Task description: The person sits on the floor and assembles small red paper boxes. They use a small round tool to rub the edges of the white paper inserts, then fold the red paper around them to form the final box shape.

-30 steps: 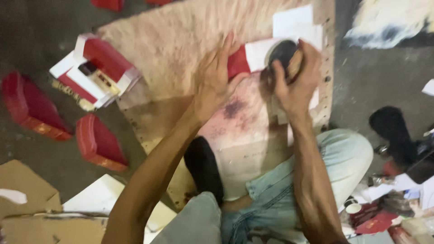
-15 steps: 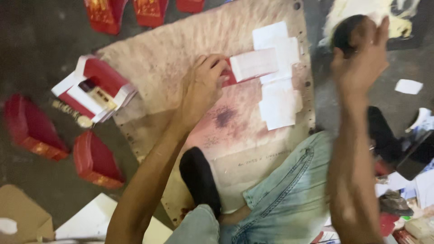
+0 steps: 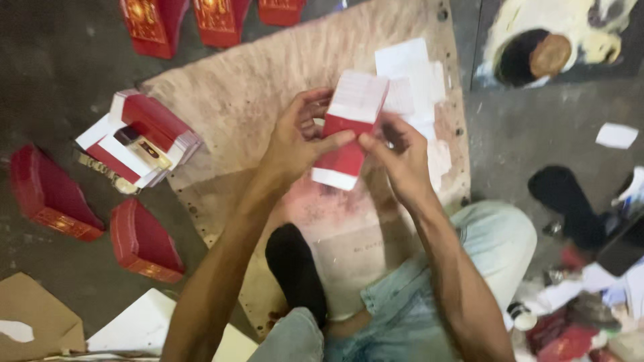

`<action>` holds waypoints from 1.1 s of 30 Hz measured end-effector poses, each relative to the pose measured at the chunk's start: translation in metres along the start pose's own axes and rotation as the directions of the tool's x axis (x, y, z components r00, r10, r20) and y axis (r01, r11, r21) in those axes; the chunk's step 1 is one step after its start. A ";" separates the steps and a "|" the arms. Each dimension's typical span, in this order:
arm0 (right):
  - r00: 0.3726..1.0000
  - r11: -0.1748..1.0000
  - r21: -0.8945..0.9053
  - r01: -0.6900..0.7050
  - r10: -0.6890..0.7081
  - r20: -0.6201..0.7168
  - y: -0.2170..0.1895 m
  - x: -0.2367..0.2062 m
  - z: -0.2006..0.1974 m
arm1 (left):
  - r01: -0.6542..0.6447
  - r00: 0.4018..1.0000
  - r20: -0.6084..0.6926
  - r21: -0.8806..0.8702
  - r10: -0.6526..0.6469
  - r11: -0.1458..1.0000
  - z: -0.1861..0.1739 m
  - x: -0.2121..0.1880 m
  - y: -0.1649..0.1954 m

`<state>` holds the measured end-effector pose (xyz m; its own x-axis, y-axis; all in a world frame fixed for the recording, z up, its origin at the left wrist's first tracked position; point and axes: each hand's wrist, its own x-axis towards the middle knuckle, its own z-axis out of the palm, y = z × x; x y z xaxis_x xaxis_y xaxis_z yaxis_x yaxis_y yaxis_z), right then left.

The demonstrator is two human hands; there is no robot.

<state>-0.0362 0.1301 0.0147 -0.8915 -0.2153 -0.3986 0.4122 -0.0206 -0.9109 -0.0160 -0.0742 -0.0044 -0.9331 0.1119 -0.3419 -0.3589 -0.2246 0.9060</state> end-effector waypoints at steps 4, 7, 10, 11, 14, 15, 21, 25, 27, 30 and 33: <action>0.986 0.976 -0.215 0.025 -0.059 -0.157 0.007 -0.005 -0.031 | -0.012 0.932 -0.234 0.746 0.278 0.665 -0.003 -0.013 -0.004; 0.909 0.974 -0.170 0.150 -0.204 -0.365 -0.004 -0.004 -0.075 | -0.038 0.825 0.060 0.998 0.561 -0.050 -0.022 -0.028 0.003; 0.868 0.951 0.085 0.296 -0.231 -0.441 -0.018 -0.005 -0.119 | -0.163 0.872 0.059 0.971 0.486 0.176 -0.010 -0.023 -0.004; 0.856 0.942 0.158 0.296 -0.188 -0.481 -0.020 -0.005 -0.129 | -0.216 0.874 0.083 0.949 0.479 0.230 -0.001 -0.009 -0.007; 0.831 0.890 0.268 0.368 -0.184 -0.526 -0.021 -0.008 -0.147 | -0.304 0.884 0.164 0.913 0.438 0.271 0.031 0.030 -0.003; 0.825 0.878 0.290 0.381 -0.181 -0.535 -0.021 -0.008 -0.150 | -0.316 0.897 0.191 0.908 0.398 0.276 0.037 0.038 -0.001; 0.795 0.877 0.239 0.418 -0.225 -0.564 -0.023 -0.011 -0.157 | -0.041 0.972 0.077 0.986 -0.223 0.163 0.065 0.083 0.000; 0.805 0.885 0.253 0.392 -0.196 -0.560 -0.026 -0.007 -0.156 | 0.011 0.957 -0.010 1.000 -0.290 0.003 0.077 0.097 -0.003; 0.780 0.903 0.222 0.368 -0.170 -0.602 -0.027 -0.004 -0.154 | -0.066 0.991 0.068 0.998 -0.113 0.021 0.077 0.093 -0.005; 0.762 0.927 0.127 0.353 -0.206 -0.614 -0.026 -0.001 -0.150 | -0.099 0.989 0.108 0.991 -0.102 0.095 0.070 0.089 -0.008; 0.830 0.896 0.169 0.411 -0.291 -0.477 -0.027 -0.002 -0.143 | -0.149 0.981 0.137 0.985 0.136 0.081 0.058 0.072 -0.009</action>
<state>-0.0722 0.2706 0.0249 -0.9491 0.2927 -0.1168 0.0344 -0.2723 -0.9616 -0.0785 -0.0078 -0.0222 -0.9609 0.2123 -0.1777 0.1345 0.9189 0.3708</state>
